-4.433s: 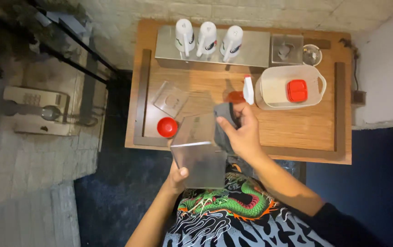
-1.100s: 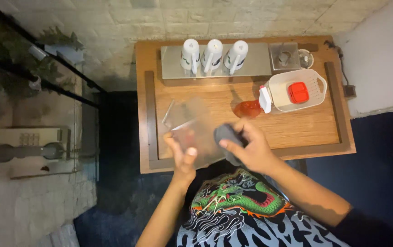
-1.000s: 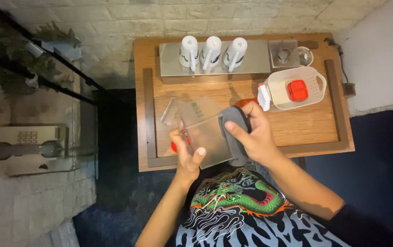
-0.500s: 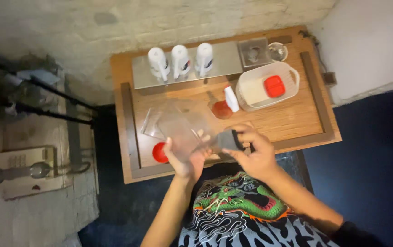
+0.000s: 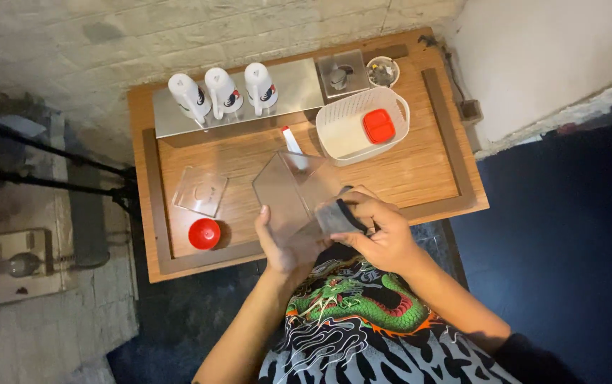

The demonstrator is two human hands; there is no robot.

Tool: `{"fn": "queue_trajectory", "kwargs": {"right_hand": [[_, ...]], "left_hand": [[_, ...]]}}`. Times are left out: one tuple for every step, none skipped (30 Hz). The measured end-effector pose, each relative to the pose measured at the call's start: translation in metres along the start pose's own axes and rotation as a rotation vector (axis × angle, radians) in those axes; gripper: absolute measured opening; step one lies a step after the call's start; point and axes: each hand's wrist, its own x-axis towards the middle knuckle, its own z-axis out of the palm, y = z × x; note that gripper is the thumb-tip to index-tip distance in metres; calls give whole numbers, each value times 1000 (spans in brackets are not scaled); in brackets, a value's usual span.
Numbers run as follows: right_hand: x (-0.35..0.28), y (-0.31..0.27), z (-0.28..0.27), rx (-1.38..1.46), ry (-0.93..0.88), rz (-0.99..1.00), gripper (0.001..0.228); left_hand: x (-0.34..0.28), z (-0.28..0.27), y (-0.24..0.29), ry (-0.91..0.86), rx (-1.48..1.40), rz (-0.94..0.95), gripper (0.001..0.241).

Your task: Wiping and cleaning a plastic storage container and its lid using a cloth and spray.

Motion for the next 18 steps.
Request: {"fn": "queue_trajectory", "kwargs": {"right_hand": [[2, -1, -8, 8, -9, -3, 41], [4, -3, -16, -30, -60, -38, 36], [7, -3, -24, -68, -112, -75, 34], [5, -1, -29, -60, -121, -82, 34], [5, 2, -33, -95, -108, -20, 36], [4, 5, -36, -130, -96, 42, 39], [-2, 10, -39, -118, -112, 34, 39], [-7, 15, -41, 31, -166, 174, 35], [-14, 18, -43, 177, -222, 324, 32], [-10, 15, -43, 186, -242, 325, 32], [-7, 13, -44, 151, -273, 208, 32], [-4, 10, -44, 118, -302, 89, 33], [-2, 12, -48, 131, -327, 90, 33], [-1, 14, -51, 72, -400, 52, 29], [3, 17, -52, 14, -466, 6, 28], [7, 22, -56, 29, -485, -1, 28], [10, 26, -60, 20, -512, -24, 30], [13, 31, -65, 12, -539, -47, 32]], "left_hand": [[3, -2, -8, 7, -5, 10, 99], [6, -5, -16, -45, -9, -6, 103], [10, -8, -23, -99, -13, -18, 106], [12, -10, -32, -93, -17, -5, 106], [14, -12, -40, -139, -6, 23, 106], [16, -15, -47, -183, 5, 53, 107], [13, -8, -50, -173, -2, 71, 107], [10, -2, -52, -119, -13, 96, 103], [5, 4, -56, -62, -28, 115, 99], [3, 6, -59, -49, -40, 128, 99], [0, 9, -64, 0, -68, 152, 96], [-3, 11, -69, 49, -97, 176, 93], [-7, 12, -74, 65, -114, 192, 93], [-11, 13, -78, 72, -160, 230, 91], [-15, 13, -79, 77, -199, 271, 90], [-17, 8, -80, 91, -208, 290, 90], [-19, 3, -82, 89, -229, 313, 89], [-21, -2, -85, 87, -249, 337, 89]]}}
